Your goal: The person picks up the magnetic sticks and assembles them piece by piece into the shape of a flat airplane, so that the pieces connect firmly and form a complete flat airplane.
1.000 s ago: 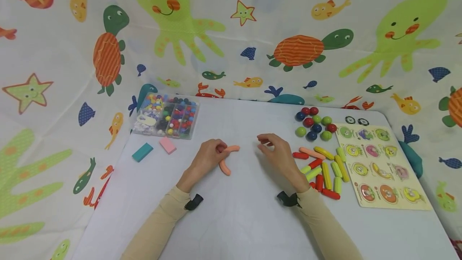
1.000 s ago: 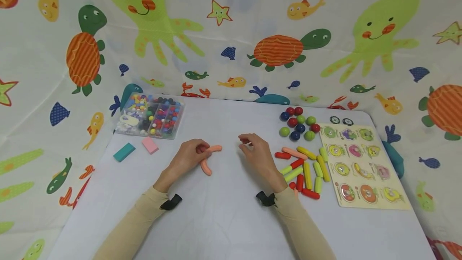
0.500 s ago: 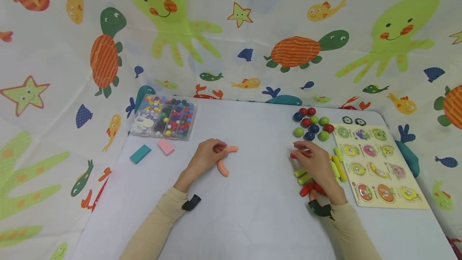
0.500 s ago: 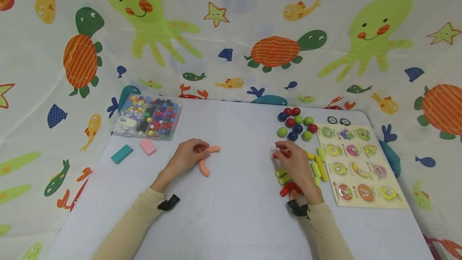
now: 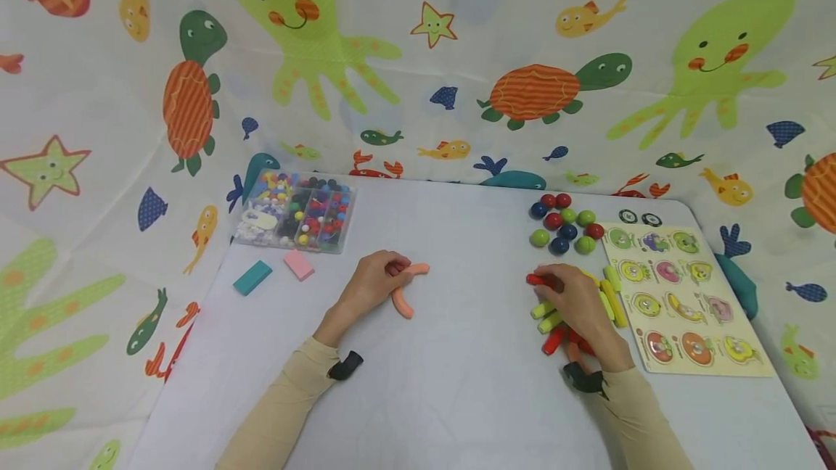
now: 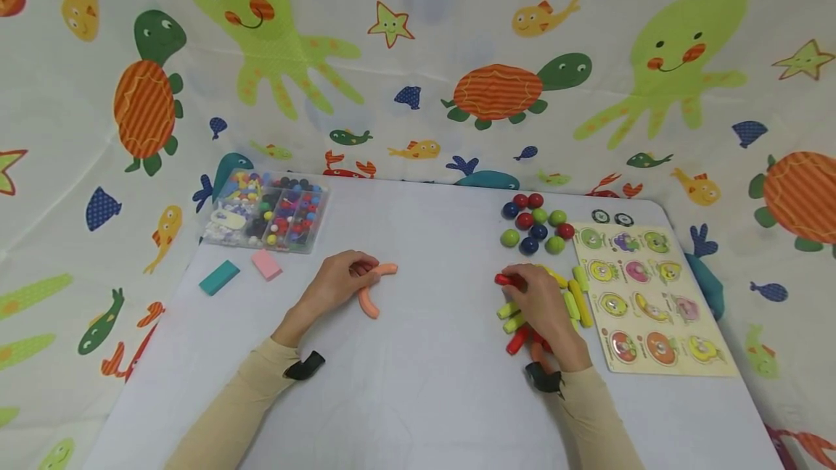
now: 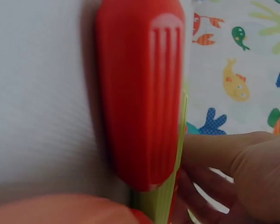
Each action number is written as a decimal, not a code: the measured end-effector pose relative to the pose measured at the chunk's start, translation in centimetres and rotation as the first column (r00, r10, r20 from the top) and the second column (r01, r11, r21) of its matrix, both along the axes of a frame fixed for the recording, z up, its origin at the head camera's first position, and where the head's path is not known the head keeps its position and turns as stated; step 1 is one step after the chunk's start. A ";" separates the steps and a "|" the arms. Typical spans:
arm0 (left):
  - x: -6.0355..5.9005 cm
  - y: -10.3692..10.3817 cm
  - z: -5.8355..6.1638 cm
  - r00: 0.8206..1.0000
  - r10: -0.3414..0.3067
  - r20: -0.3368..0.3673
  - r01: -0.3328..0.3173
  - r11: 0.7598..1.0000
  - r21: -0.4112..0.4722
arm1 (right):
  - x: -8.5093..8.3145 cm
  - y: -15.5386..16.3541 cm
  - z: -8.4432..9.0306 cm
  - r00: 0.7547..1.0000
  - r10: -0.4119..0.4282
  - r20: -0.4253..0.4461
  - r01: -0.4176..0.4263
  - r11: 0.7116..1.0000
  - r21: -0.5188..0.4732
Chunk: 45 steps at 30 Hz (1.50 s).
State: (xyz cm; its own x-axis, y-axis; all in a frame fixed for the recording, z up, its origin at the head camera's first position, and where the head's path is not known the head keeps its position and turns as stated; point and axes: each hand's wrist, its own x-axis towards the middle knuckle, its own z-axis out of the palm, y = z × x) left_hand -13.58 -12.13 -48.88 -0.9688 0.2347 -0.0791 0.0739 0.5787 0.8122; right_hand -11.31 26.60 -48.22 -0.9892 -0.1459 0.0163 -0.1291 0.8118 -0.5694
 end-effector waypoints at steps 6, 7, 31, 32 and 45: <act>-0.2 -0.1 0.1 1.000 0.001 0.002 -0.001 1.000 0.004 | -0.4 -0.2 0.1 1.000 0.012 -0.013 -0.011 0.999 0.042; -0.2 -0.1 0.0 1.000 0.000 0.000 0.000 1.000 0.002 | -0.5 -0.3 0.1 1.000 0.014 -0.017 -0.014 0.999 0.047; -0.4 -0.2 0.0 0.999 0.006 -0.040 -0.007 1.000 -0.020 | -3.3 -10.4 2.8 0.960 0.246 -0.134 -0.259 0.962 -0.088; -0.4 -0.2 0.1 0.999 0.006 -0.038 -0.007 1.000 -0.020 | -3.3 -10.9 2.6 0.956 0.260 -0.135 -0.273 0.958 -0.091; 0.0 0.0 0.0 0.999 0.007 -0.031 -0.007 1.000 0.002 | -3.4 -14.1 0.3 0.945 0.310 -0.103 -0.319 0.943 -0.091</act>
State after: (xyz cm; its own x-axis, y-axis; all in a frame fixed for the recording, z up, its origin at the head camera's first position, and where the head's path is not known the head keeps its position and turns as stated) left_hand -13.57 -12.12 -48.90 -0.9724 0.2281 -0.0485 0.0951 0.5780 0.8105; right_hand -14.68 12.48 -47.91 -0.8873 -0.4421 0.1313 -0.4205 0.6584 -0.6243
